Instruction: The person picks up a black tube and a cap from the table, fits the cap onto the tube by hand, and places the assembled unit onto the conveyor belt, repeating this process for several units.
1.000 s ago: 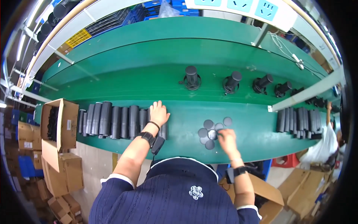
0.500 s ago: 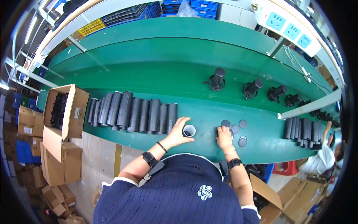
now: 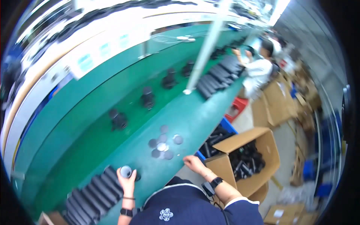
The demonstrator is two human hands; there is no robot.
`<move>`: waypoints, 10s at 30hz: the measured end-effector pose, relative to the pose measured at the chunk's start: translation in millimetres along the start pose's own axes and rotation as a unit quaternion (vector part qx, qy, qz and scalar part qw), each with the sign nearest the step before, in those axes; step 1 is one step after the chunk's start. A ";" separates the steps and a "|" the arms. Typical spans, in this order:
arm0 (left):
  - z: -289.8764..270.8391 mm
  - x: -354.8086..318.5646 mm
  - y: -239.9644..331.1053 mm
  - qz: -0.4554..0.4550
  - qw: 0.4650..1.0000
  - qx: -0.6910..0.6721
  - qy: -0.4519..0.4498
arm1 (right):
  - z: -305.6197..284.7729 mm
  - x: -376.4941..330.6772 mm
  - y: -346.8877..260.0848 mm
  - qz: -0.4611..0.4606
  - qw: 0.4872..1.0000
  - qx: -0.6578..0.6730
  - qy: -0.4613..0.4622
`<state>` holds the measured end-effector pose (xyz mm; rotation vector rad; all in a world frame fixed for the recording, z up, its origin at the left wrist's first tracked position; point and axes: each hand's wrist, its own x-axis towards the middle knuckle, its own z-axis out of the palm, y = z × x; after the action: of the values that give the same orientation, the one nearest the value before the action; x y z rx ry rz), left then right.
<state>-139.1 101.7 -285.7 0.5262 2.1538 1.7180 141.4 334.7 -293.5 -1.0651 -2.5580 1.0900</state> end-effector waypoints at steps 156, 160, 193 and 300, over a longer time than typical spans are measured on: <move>-53.4 115.1 85.1 -0.072 0.886 -0.457 0.015 | -34.7 169.7 -241.8 0.074 0.431 0.813 -0.384; -57.8 143.9 107.3 -0.053 0.979 -0.084 0.177 | -63.9 164.6 -184.6 0.156 0.389 0.867 -0.269; 47.5 185.7 131.4 -0.103 0.920 -0.173 -0.336 | -34.7 164.7 -141.9 0.111 0.556 0.806 -0.171; 13.1 26.8 86.5 -0.059 0.937 -0.225 -0.262 | 17.5 129.5 -122.2 0.022 0.511 0.778 -0.365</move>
<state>-149.6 143.4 -204.9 0.6214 1.3468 1.6885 -27.8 353.0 -238.1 -0.0126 -0.5520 3.0942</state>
